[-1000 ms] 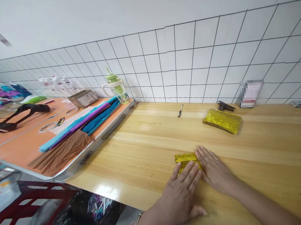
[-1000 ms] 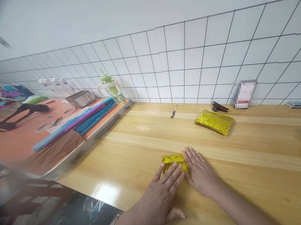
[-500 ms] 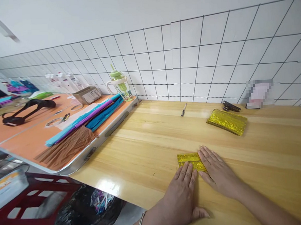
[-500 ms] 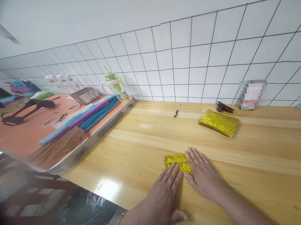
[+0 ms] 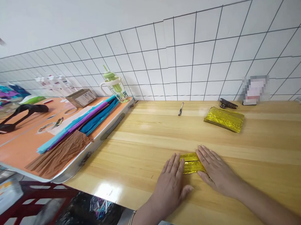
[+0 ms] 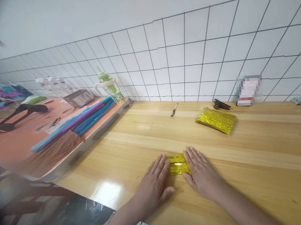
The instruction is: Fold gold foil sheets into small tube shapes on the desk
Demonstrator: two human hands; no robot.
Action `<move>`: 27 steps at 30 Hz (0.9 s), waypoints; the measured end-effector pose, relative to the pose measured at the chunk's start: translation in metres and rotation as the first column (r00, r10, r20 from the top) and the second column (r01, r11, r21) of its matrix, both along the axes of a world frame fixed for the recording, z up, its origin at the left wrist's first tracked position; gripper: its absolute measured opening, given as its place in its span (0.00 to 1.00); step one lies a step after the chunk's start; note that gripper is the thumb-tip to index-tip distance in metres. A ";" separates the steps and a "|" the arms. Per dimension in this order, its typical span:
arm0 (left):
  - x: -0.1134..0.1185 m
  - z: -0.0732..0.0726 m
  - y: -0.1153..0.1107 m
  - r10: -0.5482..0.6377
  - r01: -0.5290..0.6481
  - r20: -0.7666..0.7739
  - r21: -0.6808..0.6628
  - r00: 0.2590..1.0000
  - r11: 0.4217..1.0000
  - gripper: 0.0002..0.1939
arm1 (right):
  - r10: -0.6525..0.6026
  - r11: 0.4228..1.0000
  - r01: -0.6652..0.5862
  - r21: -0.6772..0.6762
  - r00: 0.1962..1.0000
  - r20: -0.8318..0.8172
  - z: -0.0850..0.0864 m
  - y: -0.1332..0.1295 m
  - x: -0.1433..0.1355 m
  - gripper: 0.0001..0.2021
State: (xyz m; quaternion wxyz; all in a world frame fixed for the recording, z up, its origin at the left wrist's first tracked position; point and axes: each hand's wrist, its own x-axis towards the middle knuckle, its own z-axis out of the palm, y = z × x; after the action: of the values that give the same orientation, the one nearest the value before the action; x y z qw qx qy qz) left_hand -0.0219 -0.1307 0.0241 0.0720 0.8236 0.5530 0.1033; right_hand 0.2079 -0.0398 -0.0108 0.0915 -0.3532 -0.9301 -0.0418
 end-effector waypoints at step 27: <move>-0.017 0.021 0.038 -0.317 0.320 0.046 -0.084 0.947 0.944 0.39 | 0.029 0.999 -0.027 -0.038 0.998 0.048 0.003 0.000 0.003 0.34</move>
State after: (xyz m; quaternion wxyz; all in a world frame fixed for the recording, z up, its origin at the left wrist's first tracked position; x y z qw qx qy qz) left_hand -0.0384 -0.0923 0.0455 0.1337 0.8963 0.4155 0.0780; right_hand 0.2108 -0.0398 -0.0079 0.0629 -0.3408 -0.9375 -0.0319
